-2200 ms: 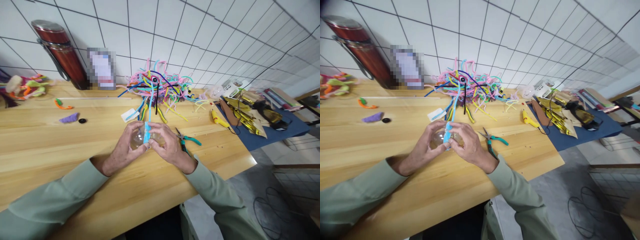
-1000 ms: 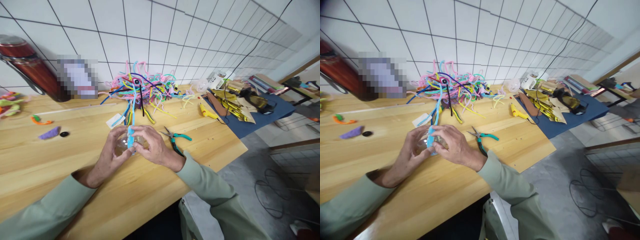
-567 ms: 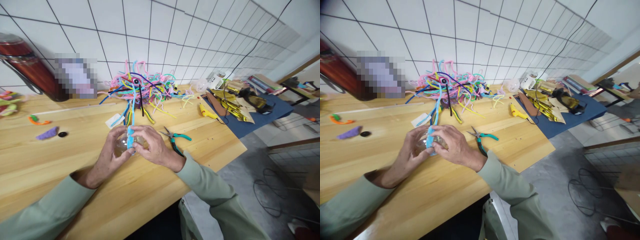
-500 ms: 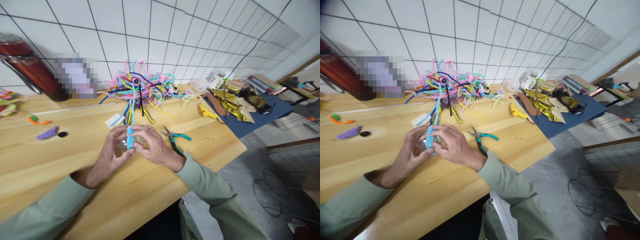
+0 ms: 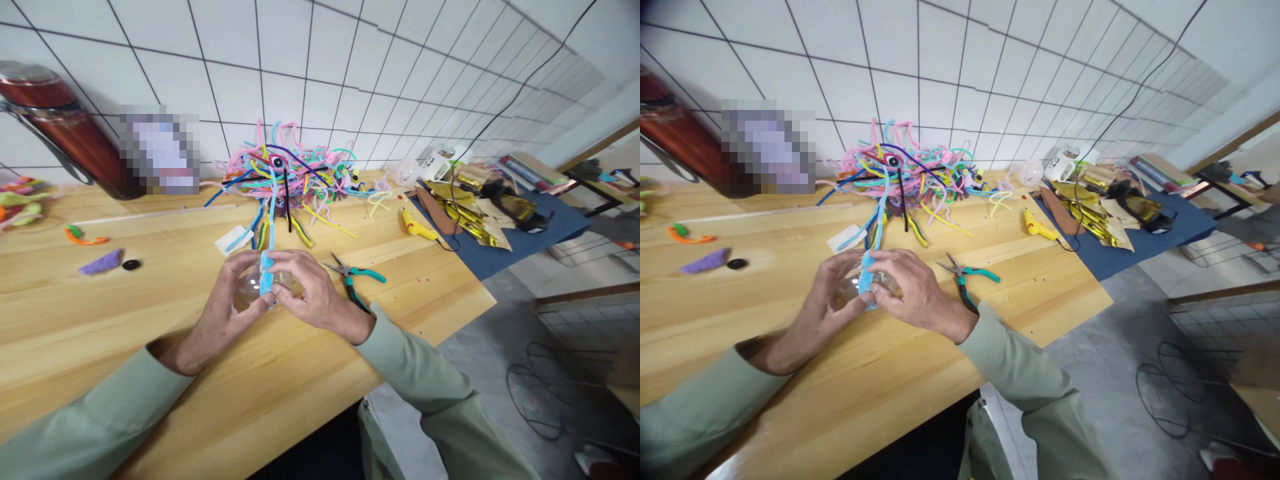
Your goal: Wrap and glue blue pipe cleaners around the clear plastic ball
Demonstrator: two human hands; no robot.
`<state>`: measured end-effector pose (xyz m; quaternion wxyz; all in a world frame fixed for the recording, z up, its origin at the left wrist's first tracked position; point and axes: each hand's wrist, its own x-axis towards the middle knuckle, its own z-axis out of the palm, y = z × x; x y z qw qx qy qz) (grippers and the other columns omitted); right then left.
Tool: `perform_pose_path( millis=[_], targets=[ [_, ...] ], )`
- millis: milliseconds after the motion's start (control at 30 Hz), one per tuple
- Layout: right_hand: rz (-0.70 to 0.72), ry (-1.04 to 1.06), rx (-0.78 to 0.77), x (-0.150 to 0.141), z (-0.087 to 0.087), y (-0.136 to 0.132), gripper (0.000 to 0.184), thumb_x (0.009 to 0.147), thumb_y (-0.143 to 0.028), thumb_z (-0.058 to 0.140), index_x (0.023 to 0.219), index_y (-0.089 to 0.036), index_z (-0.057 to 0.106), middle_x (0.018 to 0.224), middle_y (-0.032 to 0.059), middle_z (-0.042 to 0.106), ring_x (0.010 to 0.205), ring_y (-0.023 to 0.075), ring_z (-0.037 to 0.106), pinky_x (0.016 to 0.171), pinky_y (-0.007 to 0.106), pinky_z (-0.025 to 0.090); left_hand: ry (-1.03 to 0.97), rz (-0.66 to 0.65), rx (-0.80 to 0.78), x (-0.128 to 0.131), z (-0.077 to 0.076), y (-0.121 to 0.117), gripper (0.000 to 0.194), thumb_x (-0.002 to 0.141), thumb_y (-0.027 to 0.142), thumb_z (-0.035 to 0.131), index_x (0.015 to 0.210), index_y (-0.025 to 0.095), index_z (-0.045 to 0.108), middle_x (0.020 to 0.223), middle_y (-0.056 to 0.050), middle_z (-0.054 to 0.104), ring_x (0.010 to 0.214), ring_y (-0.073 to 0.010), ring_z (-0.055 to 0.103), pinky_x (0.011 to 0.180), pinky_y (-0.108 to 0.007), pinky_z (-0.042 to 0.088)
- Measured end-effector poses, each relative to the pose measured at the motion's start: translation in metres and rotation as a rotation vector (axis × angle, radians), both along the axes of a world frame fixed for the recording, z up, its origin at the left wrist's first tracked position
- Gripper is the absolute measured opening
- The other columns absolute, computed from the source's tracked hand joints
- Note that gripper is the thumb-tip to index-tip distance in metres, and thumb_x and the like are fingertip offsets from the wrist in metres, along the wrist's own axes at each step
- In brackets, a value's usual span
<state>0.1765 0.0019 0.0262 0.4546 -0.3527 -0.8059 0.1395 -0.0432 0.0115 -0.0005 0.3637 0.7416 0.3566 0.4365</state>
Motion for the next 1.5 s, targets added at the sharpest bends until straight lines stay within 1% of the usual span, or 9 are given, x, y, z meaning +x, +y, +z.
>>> perform_pose_path(
  millis=[100,233,533,733,933,1067,1233,1367,1500],
  targets=[
    [0.014,0.02,0.028,0.0,-0.001,0.0,0.022,0.103,-0.022,0.066,0.125,-0.025,0.064,0.142,0.0121,0.075,0.135,0.0242,0.07,0.115,0.046,0.057,0.033,0.004,0.049,-0.001,-0.002,0.002,0.065,0.098,0.039,0.076,0.153,0.028,0.045,0.16,-0.016,0.05,0.154,-0.0387,0.05,0.129,-0.066,0.045],
    [0.007,0.017,0.036,0.001,-0.002,0.001,0.023,0.103,-0.024,0.067,0.125,-0.027,0.064,0.141,0.0107,0.075,0.134,0.0243,0.071,0.115,0.047,0.057,0.043,-0.004,0.064,-0.002,-0.003,0.003,0.065,0.099,0.038,0.075,0.154,0.031,0.043,0.159,-0.015,0.05,0.154,-0.0378,0.051,0.13,-0.067,0.044],
    [-0.015,-0.01,0.015,0.001,-0.002,0.001,0.022,0.103,-0.024,0.067,0.124,-0.027,0.064,0.14,0.0105,0.076,0.133,0.0245,0.071,0.114,0.048,0.058,0.001,-0.02,0.041,0.001,-0.001,0.002,0.06,0.1,0.036,0.075,0.152,0.032,0.045,0.157,-0.014,0.05,0.151,-0.0344,0.052,0.122,-0.061,0.053],
    [-0.008,0.016,0.069,0.002,0.002,-0.001,0.023,0.1,-0.018,0.066,0.122,-0.025,0.065,0.141,0.0145,0.075,0.134,0.0251,0.071,0.112,0.048,0.059,-0.013,-0.029,0.098,0.003,-0.007,0.004,0.063,0.101,0.039,0.075,0.155,0.03,0.043,0.157,-0.016,0.049,0.151,-0.0347,0.05,0.127,-0.064,0.045],
    [-0.022,-0.032,0.043,0.005,0.003,0.0,0.025,0.099,-0.018,0.068,0.123,-0.028,0.066,0.141,0.0127,0.075,0.132,0.0284,0.072,0.109,0.053,0.06,-0.038,-0.024,0.183,0.005,-0.004,0.008,0.065,0.098,0.043,0.079,0.152,0.027,0.047,0.148,-0.016,0.056,0.143,-0.0335,0.056,0.121,-0.056,0.051],
    [-0.017,-0.024,0.056,0.004,0.002,0.001,0.025,0.1,-0.017,0.067,0.123,-0.028,0.066,0.14,0.0124,0.076,0.131,0.0283,0.073,0.108,0.053,0.06,-0.051,-0.033,0.127,0.005,-0.004,0.008,0.065,0.096,0.046,0.08,0.149,0.026,0.048,0.145,-0.016,0.059,0.139,-0.0338,0.06,0.118,-0.056,0.052],
    [-0.02,-0.035,0.077,0.004,0.001,0.002,0.027,0.101,-0.017,0.066,0.125,-0.029,0.065,0.139,0.0113,0.077,0.129,0.0284,0.074,0.107,0.053,0.061,-0.109,-0.037,-0.03,0.006,-0.002,0.006,0.07,0.096,0.052,0.08,0.15,0.026,0.046,0.15,-0.016,0.057,0.143,-0.0347,0.059,0.121,-0.057,0.05],
    [-0.006,-0.045,0.085,0.005,0.001,0.002,0.028,0.1,-0.017,0.066,0.125,-0.029,0.067,0.14,0.012,0.076,0.129,0.0296,0.073,0.107,0.054,0.06,-0.108,-0.043,-0.063,0.004,0.005,0.006,0.059,0.098,0.054,0.077,0.143,0.025,0.053,0.145,-0.014,0.06,0.139,-0.0328,0.059,0.121,-0.055,0.05],
    [0.0,-0.06,0.094,0.005,0.003,0.001,0.027,0.1,-0.017,0.066,0.124,-0.028,0.067,0.14,0.0124,0.076,0.129,0.0294,0.073,0.107,0.054,0.06,-0.133,-0.11,-0.135,0.001,0.012,0.007,0.048,0.105,0.051,0.066,0.143,0.026,0.051,0.144,-0.013,0.06,0.136,-0.0305,0.061,0.117,-0.053,0.052]
  ],
)
